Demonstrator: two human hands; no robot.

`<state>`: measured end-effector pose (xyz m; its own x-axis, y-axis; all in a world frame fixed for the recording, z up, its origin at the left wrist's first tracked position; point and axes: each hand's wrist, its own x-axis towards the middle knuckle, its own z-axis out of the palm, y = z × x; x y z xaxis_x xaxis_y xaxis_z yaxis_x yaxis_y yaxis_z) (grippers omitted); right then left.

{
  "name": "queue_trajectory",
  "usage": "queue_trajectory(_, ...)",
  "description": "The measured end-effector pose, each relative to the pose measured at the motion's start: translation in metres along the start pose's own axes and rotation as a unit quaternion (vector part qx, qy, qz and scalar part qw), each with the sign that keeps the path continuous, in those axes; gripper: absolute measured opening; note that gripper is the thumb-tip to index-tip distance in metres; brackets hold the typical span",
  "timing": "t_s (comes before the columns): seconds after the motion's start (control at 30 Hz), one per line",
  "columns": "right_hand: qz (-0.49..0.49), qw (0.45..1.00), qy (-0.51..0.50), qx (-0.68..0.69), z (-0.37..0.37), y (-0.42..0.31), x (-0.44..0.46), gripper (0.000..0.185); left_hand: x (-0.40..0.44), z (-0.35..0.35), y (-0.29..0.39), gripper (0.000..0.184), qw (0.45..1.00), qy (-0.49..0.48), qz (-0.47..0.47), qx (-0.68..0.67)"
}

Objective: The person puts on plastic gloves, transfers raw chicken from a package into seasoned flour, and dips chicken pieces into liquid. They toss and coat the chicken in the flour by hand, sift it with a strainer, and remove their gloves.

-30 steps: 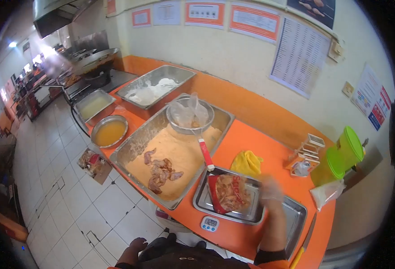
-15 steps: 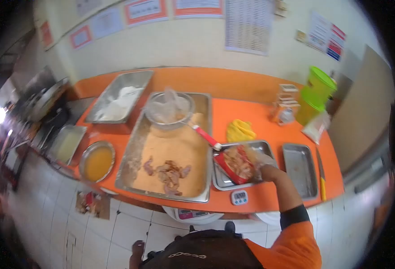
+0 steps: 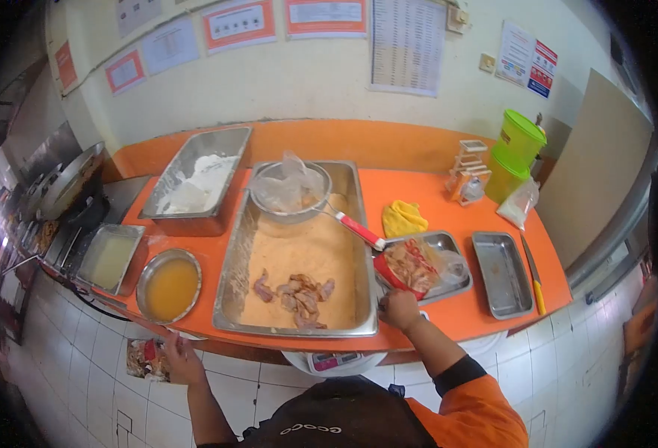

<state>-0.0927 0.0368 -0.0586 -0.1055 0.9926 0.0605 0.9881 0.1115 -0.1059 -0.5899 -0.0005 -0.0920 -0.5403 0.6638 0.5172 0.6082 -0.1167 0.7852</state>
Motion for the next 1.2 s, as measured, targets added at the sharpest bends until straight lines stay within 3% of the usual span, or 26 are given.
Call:
queue_trajectory(0.1, 0.039, 0.998, 0.006, -0.038, 0.019, 0.015, 0.003, 0.023, 0.061, 0.033, 0.113, 0.025, 0.985, -0.030, 0.172, -0.002)
queue_trajectory(0.2, 0.203, 0.979, -0.013, -0.032, 0.017, 0.049, 0.008, 0.027, 0.106, 0.082, 0.161, 0.028, 0.948, -0.090, 0.303, 0.047)
queue_trajectory(0.27, 0.193, 0.974, -0.101, -0.061, -0.023, 0.065, 0.013, 0.035, 0.132, 0.116, 0.188, 0.032, 0.929, -0.129, 0.341, 0.058)
queue_trajectory(0.37, 0.122, 0.988, 0.093, 0.013, -0.114, 0.031, 0.050, 0.036, 0.159, 0.180, 0.209, 0.037, 0.925, -0.184, 0.328, 0.046)
queue_trajectory(0.43, 0.069, 0.964, 0.154, 0.206, -0.135, 0.014, 0.099, 0.028, 0.171, 0.228, 0.214, 0.039, 0.916, -0.201, 0.339, 0.080)
queue_trajectory(0.47, -0.028, 0.940, 0.230, 0.251, -0.150, -0.007, 0.125, 0.019, 0.175, 0.251, 0.217, 0.038, 0.907, -0.200, 0.354, 0.107)
queue_trajectory(0.6, -0.172, 0.821, 0.247, 0.486, -0.154, -0.091, 0.252, 0.032, 0.184, 0.323, 0.191, 0.029, 0.864, -0.163, 0.411, 0.240)
queue_trajectory(0.63, -0.133, 0.866, 0.256, 0.409, -0.141, -0.108, 0.285, 0.030, 0.191, 0.329, 0.191, 0.026, 0.850, -0.210, 0.384, 0.293)
queue_trajectory(0.7, -0.051, 0.935, 0.209, 0.280, -0.109, -0.110, 0.332, 0.026, 0.210, 0.335, 0.189, 0.023, 0.804, -0.303, 0.325, 0.395)
queue_trajectory(0.77, 0.030, 0.978, 0.097, 0.185, -0.089, -0.108, 0.357, 0.024, 0.224, 0.317, 0.198, 0.016, 0.878, -0.300, 0.255, 0.273)
queue_trajectory(0.8, 0.029, 0.977, 0.116, 0.179, -0.092, -0.106, 0.357, 0.021, 0.233, 0.305, 0.206, 0.013, 0.906, -0.296, 0.217, 0.208)
queue_trajectory(0.9, 0.035, 0.968, 0.156, 0.192, -0.109, -0.091, 0.329, 0.015, 0.256, 0.278, 0.215, 0.014, 0.918, -0.350, 0.159, 0.095)
queue_trajectory(1.0, 0.022, 0.944, 0.206, 0.257, -0.168, -0.091, 0.279, 0.014, 0.269, 0.248, 0.232, 0.016, 0.908, -0.314, 0.262, 0.092)
queue_trajectory(1.1, -0.025, 0.927, 0.297, 0.226, -0.210, -0.095, 0.230, 0.015, 0.284, 0.223, 0.245, 0.016, 0.861, -0.231, 0.452, 0.004)
queue_trajectory(1.2, -0.013, 0.944, 0.263, 0.198, -0.244, -0.105, 0.182, 0.016, 0.293, 0.205, 0.263, 0.020, 0.825, -0.172, 0.538, -0.016)
